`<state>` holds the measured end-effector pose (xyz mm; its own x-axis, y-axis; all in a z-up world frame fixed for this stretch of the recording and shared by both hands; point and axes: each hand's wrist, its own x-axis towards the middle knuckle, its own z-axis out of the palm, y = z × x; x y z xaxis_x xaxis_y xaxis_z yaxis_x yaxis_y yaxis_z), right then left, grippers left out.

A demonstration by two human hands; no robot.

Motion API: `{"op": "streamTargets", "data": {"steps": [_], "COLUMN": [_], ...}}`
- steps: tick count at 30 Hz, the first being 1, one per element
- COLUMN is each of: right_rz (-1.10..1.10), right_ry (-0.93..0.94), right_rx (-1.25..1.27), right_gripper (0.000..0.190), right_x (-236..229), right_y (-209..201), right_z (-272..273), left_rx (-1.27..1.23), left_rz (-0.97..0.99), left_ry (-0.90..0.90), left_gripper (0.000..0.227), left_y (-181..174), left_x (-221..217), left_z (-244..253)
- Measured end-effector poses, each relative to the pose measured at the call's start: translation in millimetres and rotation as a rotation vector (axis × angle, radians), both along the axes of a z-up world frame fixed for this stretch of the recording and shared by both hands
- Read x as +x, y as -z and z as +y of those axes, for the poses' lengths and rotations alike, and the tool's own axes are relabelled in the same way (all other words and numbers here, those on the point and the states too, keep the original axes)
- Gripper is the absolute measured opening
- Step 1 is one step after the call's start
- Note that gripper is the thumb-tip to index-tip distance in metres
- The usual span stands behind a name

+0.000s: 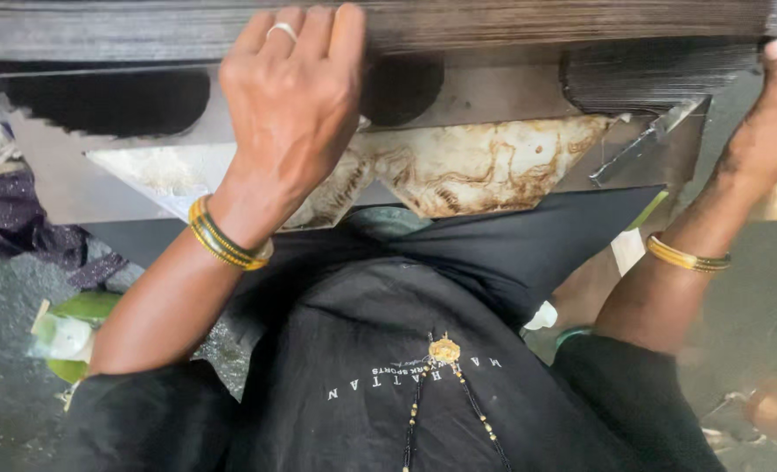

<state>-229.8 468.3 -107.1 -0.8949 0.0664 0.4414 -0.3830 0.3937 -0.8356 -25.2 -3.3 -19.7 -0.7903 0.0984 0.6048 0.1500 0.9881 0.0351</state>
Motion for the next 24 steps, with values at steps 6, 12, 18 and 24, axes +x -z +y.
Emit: {"op": "streamTargets", "data": {"steps": [6, 12, 18, 24], "right_rz": [-0.204, -0.234, -0.528, -0.394], "right_ry": [0.48, 0.199, 0.172, -0.011], "right_rx": [0.392, 0.618, 0.155, -0.478], "right_gripper": [0.024, 0.054, 0.046, 0.019], "right_x": [35, 81, 80, 156], "right_y": [17, 33, 21, -4], "right_z": [35, -1, 6, -3], "left_rx": [0.014, -0.052, -0.068, -0.036], "left_rz": [0.027, -0.012, 0.073, 0.126], "left_ry": [0.006, -0.045, -0.04, -0.032], "left_gripper": [0.01, 0.01, 0.019, 0.012], "left_y": [-2, -4, 4, 15], "left_x": [-10, -1, 11, 14], "left_z": [4, 2, 3, -4]}}
